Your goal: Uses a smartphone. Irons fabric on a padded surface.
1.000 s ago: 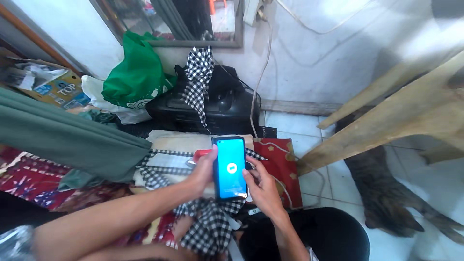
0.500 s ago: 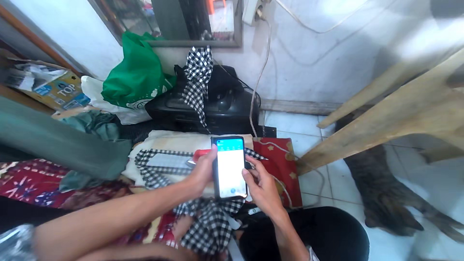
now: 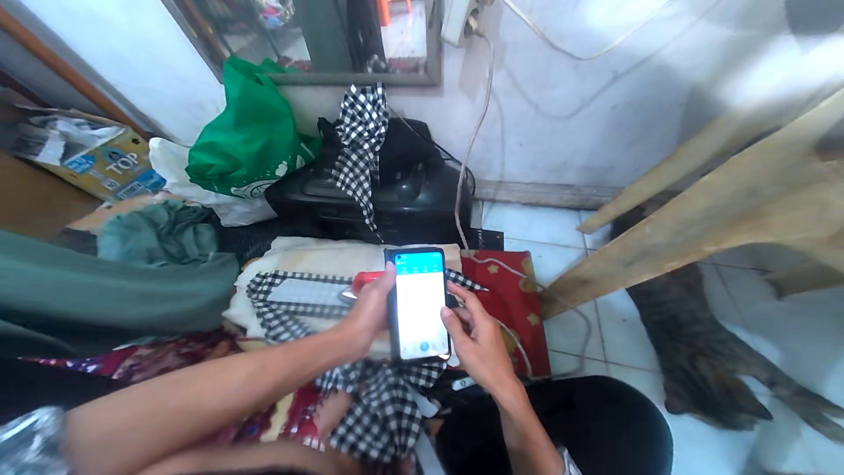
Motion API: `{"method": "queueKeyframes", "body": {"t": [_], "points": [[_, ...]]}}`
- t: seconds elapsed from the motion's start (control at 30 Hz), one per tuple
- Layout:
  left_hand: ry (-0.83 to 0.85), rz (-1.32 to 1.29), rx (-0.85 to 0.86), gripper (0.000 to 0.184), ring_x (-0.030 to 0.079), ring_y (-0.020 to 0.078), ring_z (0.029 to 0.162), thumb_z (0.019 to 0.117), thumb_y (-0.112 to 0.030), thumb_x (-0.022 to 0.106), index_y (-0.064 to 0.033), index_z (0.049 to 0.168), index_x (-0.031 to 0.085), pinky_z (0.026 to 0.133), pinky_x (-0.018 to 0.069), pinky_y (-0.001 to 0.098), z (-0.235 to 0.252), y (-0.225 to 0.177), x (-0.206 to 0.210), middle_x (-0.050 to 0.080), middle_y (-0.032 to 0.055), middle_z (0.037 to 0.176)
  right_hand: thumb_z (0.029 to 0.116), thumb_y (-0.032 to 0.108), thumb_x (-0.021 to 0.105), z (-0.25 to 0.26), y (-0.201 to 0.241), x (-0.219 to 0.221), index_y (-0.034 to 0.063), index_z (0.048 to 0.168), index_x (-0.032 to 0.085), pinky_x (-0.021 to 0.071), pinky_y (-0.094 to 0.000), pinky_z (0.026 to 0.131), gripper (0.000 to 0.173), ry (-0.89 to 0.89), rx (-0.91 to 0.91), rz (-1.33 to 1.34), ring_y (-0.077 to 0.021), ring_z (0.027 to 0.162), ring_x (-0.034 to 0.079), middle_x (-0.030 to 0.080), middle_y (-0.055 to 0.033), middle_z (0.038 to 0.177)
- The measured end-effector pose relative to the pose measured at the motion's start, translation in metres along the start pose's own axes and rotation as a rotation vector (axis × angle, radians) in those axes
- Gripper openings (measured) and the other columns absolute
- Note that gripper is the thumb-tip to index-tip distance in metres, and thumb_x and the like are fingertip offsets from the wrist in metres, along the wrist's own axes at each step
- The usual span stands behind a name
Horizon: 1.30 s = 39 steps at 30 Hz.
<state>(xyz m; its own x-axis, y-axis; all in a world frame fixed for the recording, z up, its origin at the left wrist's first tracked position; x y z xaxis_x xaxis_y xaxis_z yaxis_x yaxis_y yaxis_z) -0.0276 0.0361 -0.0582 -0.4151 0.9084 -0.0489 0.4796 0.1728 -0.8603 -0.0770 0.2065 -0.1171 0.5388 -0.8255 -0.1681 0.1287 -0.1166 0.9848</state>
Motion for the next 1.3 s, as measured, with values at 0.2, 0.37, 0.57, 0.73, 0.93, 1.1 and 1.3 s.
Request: {"method": "queueKeyframes", "body": {"t": [0.2,0.37,0.57,0.73,0.93,1.1,1.3], "points": [[0.004,-0.005,-0.003,0.06,0.071,0.0207,0.099,0.111,-0.049,0.018,-0.0054,0.133,0.054,0.085,0.0587,0.0389,0.0005,0.0003,-0.0003,0.071,0.0121,0.11,0.1063,0.021,0.054,0.0,-0.0006,-0.0001,0.0052,0.149,0.049,0.0583,-0.0257,0.076,0.046,0.006,0.025,0.01,-0.0076,0.082,0.071,0.075,-0.006,0.099],[-0.002,-0.014,-0.005,0.06,0.071,0.0215,0.099,0.1109,-0.049,0.019,-0.005,0.133,0.054,0.085,0.059,0.0396,0.0006,0.0014,-0.0007,0.071,0.0127,0.11,0.1061,0.021,0.053,0.0003,-0.0006,0.0008,0.0036,0.148,0.048,0.0576,-0.0236,0.075,0.046,0.01,0.007,0.012,-0.0054,0.081,0.07,0.074,-0.0045,0.098],[-0.011,0.009,0.005,0.06,0.07,0.023,0.103,0.1109,-0.049,0.02,-0.0054,0.135,0.053,0.087,0.0582,0.0424,0.0009,0.0022,-0.0007,0.07,0.0137,0.114,0.1057,0.021,0.053,0.0003,-0.0007,0.0003,0.0036,0.148,0.049,0.0573,-0.0249,0.076,0.045,0.001,0.009,-0.003,-0.0061,0.082,0.07,0.075,-0.0052,0.099],[-0.021,0.015,-0.002,0.06,0.07,0.023,0.103,0.1105,-0.05,0.021,-0.0055,0.135,0.053,0.087,0.0579,0.0421,0.0013,0.0017,-0.0003,0.069,0.014,0.114,0.1058,0.021,0.053,0.0003,-0.0007,0.0002,0.0037,0.148,0.049,0.0574,-0.0242,0.077,0.045,0.001,0.009,-0.006,-0.0056,0.083,0.07,0.075,-0.0047,0.099],[-0.025,0.005,-0.007,0.06,0.07,0.0223,0.101,0.1105,-0.05,0.021,-0.0052,0.134,0.053,0.086,0.0584,0.0413,0.0007,0.0012,0.0005,0.07,0.0137,0.112,0.1058,0.021,0.053,0.0,-0.0009,-0.0003,0.0036,0.147,0.05,0.0572,-0.0239,0.075,0.045,-0.002,0.004,-0.005,-0.0052,0.081,0.07,0.075,-0.0042,0.098],[-0.019,0.0,-0.005,0.061,0.071,0.0214,0.099,0.1104,-0.05,0.02,-0.0049,0.132,0.055,0.085,0.0589,0.0398,0.0015,0.0009,-0.0003,0.071,0.0127,0.109,0.1041,0.02,0.057,-0.0003,0.0009,-0.0002,0.003,0.149,0.047,0.0573,-0.0231,0.076,0.049,0.018,0.021,0.011,-0.0056,0.083,0.07,0.075,-0.0055,0.102],[-0.032,0.013,0.006,0.063,0.071,0.021,0.099,0.1101,-0.051,0.018,-0.0043,0.132,0.055,0.085,0.0587,0.0391,0.0004,-0.0026,-0.0019,0.071,0.013,0.109,0.0942,0.018,0.067,0.0004,-0.0016,-0.0062,0.0003,0.157,0.033,0.0592,-0.0286,0.092,0.074,0.186,-0.022,0.065,-0.0142,0.107,0.071,0.069,-0.0141,0.125]]}}
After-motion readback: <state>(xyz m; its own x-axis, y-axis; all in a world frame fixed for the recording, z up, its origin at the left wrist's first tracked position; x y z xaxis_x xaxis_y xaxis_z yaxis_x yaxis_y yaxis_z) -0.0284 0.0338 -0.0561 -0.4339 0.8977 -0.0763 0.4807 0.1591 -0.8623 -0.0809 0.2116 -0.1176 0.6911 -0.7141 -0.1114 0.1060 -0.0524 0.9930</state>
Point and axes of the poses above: each hand's wrist, its own z-axis towards the middle knuckle, its own x-axis out of the palm, y = z × x, the point moved 2 cm from there along z, towards the middle knuckle
